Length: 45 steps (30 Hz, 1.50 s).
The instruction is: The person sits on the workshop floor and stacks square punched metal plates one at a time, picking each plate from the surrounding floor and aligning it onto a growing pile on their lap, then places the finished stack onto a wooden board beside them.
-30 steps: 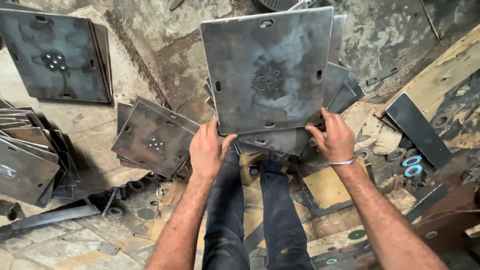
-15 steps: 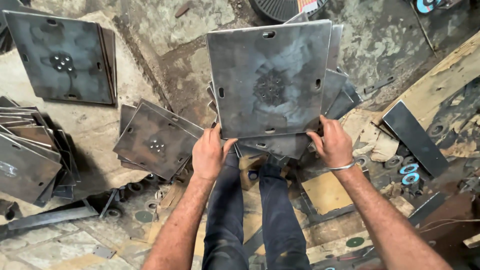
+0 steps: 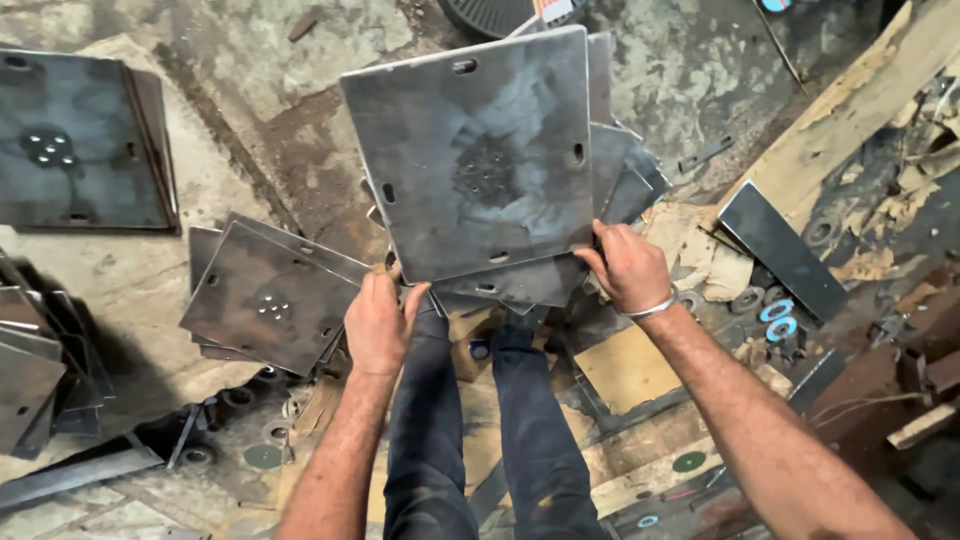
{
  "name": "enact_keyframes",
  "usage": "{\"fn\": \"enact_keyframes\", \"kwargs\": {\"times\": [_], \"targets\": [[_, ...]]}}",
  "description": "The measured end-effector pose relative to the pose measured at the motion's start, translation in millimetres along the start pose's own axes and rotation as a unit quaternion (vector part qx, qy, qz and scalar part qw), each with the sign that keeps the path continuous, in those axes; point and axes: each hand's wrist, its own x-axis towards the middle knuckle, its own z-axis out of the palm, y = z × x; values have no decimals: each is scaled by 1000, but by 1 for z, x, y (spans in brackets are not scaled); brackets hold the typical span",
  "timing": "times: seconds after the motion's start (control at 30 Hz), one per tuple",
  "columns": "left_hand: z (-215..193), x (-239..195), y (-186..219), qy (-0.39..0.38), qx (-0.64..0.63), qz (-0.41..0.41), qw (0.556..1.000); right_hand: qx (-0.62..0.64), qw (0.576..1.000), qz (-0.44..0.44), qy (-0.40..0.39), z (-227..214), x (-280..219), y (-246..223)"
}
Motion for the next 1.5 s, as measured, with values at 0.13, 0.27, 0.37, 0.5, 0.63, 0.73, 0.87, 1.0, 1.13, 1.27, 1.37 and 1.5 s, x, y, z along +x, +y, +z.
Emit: {"fn": "enact_keyframes", "kwargs": {"times": [0.13,0.27,0.37,0.5,0.63,0.73,0.87,1.0,1.13,1.27,1.37,1.5], "targets": [[-7,6,0,-7,-18,19,1000,-10,999,-32,-16,-2,4,7],[-2,4,-6,-16,-35,21,999,-24,997,-75,-18,-6,12,11],[1,4,-6,-32,-35,7,999,-32,996,-82,-22,-6,14,16],[-1,2,1,-42,-56,-11,998,-41,993,-111,-20,-8,14,21],[3,3,0,-21,-35,-16,999,-57,991,-121,-1,-4,15,20],[9,1,2,-35,9,-17,999,-29,998,-58,-23,-4,6,19],[-4,5,4,-42,20,-9,999,-32,997,-73,-7,7,2,20],[-3,12,7,-72,32,12,997,-61,995,-63,-37,9,-2,29],[6,6,-1,-56,26,31,998,-40,997,-65,-29,4,0,21],[6,7,-1,-17,22,73,997,-55,996,-58,-27,5,-1,23],[6,2,-2,-34,22,79,996,-57,996,-52,-37,7,-5,24],[1,4,-2,-56,18,89,994,-69,996,-45,-43,7,-4,24]]}}
